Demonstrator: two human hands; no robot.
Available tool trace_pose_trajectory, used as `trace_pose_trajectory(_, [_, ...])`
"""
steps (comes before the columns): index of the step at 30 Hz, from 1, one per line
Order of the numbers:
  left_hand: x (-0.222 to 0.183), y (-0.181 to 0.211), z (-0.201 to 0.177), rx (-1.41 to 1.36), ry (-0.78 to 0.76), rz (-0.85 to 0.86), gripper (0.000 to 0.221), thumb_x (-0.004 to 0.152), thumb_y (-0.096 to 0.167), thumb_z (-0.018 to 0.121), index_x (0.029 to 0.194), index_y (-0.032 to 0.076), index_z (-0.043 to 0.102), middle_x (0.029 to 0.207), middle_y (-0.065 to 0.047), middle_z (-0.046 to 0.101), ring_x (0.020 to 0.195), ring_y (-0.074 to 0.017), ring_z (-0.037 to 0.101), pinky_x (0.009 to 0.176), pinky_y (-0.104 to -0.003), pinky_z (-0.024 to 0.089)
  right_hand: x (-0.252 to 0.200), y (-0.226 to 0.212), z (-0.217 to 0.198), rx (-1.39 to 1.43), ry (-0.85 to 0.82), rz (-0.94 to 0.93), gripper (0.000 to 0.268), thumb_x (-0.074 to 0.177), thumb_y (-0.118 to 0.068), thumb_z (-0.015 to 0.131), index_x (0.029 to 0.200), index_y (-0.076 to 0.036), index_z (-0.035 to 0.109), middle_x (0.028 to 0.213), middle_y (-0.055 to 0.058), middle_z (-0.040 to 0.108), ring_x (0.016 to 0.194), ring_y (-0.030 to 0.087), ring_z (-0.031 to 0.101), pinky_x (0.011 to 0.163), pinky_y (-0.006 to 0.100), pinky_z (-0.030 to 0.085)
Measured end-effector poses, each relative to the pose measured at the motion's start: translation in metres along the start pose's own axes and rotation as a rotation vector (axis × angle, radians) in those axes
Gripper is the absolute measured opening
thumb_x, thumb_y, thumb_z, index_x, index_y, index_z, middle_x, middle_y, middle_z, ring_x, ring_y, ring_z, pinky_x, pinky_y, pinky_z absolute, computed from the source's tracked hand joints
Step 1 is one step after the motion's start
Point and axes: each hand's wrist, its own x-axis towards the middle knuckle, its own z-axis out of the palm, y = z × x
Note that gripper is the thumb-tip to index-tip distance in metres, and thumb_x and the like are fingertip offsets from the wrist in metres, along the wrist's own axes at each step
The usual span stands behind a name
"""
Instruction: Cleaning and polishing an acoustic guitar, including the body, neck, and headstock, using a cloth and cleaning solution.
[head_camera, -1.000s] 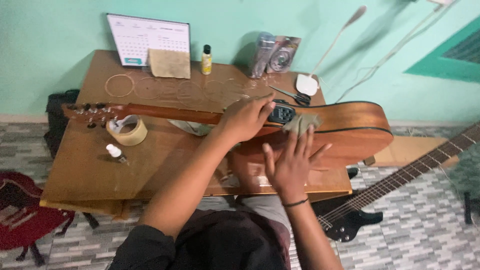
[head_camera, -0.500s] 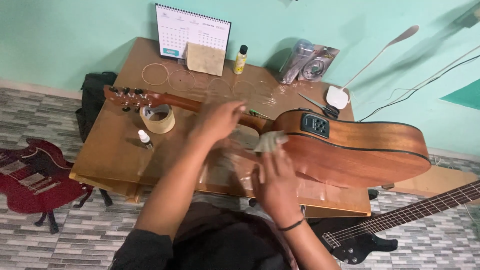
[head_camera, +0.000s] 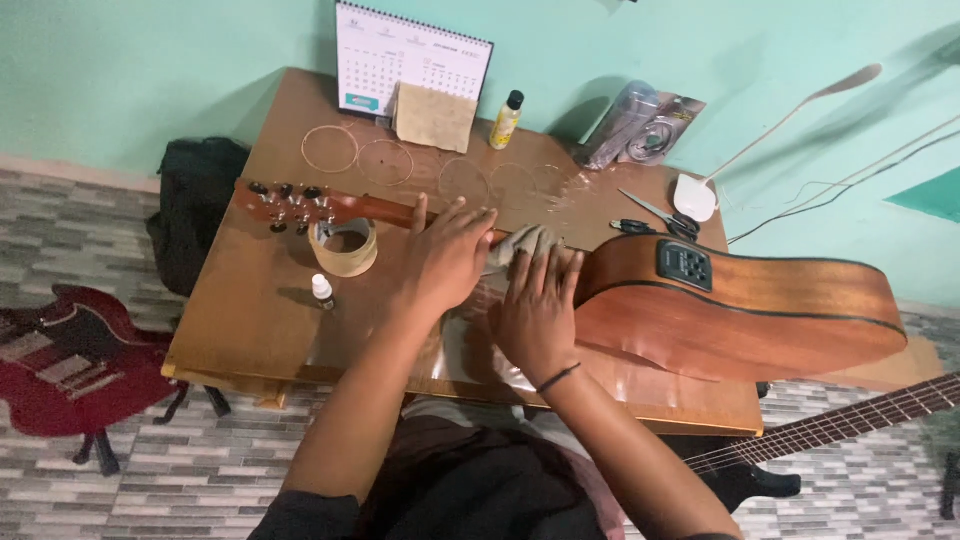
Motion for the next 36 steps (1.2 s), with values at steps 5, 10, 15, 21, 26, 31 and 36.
trace_pose_trajectory(5, [-0.004,0.002,-0.015,0.006,-0.003,0.018,0.04,0.108,0.032,0.045,0.138,0.015,0.065,0.138,-0.009,0.067,0.138,-0.0315,0.053,0.123,-0.064,0.012,-0.018,0.0,-0.022,-0.048,0.111,0.037,0.088,0.077,-0.059,0.064,0.141,0.0,0.053,0.141,0.026,0.056,0.141,0.04,0.047,0.124,0.069,0.011])
trace_pose_trajectory(10, [-0.003,0.003,-0.005,0.013,0.026,0.004,0.041,0.109,0.032,0.042,0.137,0.014,0.066,0.137,-0.008,0.068,0.139,-0.0308,0.053,0.124,-0.063,0.01,0.003,-0.011,-0.007,0.016,0.136,0.067,0.086,0.077,-0.055,0.07,0.14,0.002,0.053,0.137,0.028,0.057,0.138,0.042,0.05,0.123,0.069,0.013])
trace_pose_trajectory(15, [-0.003,0.003,-0.009,0.037,0.034,0.027,0.044,0.11,0.035,0.039,0.136,0.013,0.067,0.137,-0.009,0.068,0.138,-0.0307,0.054,0.125,-0.063,0.01,-0.012,-0.004,-0.043,-0.041,0.048,0.029,0.089,0.074,-0.057,0.072,0.142,-0.003,0.055,0.139,0.023,0.059,0.14,0.039,0.049,0.124,0.068,0.009])
trace_pose_trajectory(21, [-0.001,0.006,-0.012,0.006,-0.034,0.004,0.048,0.111,0.037,0.033,0.141,0.014,0.063,0.141,-0.01,0.065,0.141,-0.0317,0.05,0.125,-0.064,0.003,0.021,-0.007,-0.011,0.058,0.111,0.086,0.094,0.071,-0.052,0.079,0.145,-0.002,0.049,0.142,0.024,0.056,0.134,0.036,0.055,0.124,0.064,0.015])
trace_pose_trajectory(26, [0.001,0.008,-0.014,0.006,-0.089,-0.007,0.05,0.112,0.038,0.03,0.146,0.015,0.058,0.144,-0.008,0.062,0.143,-0.0311,0.048,0.125,-0.063,0.002,-0.008,0.002,-0.024,-0.011,0.131,0.079,0.076,0.084,-0.052,0.06,0.143,-0.003,0.052,0.14,0.022,0.058,0.142,0.037,0.047,0.126,0.063,0.009])
trace_pose_trajectory(31, [-0.002,0.01,-0.013,0.02,-0.032,0.0,0.048,0.112,0.035,0.032,0.147,0.014,0.058,0.144,-0.009,0.063,0.144,-0.0312,0.048,0.125,-0.06,0.001,-0.015,0.021,0.007,-0.147,0.102,0.087,0.066,0.087,-0.038,0.061,0.137,0.004,0.054,0.13,0.025,0.062,0.135,0.039,0.054,0.128,0.061,0.009])
trace_pose_trajectory(36, [-0.006,0.016,-0.026,-0.02,-0.023,-0.019,0.046,0.111,0.036,0.035,0.142,0.014,0.061,0.139,-0.009,0.067,0.141,-0.0283,0.051,0.127,-0.055,0.004,0.014,-0.006,0.011,0.098,0.18,-0.065,0.07,0.086,-0.038,0.061,0.144,0.0,0.052,0.144,0.022,0.054,0.145,0.04,0.042,0.124,0.059,0.022])
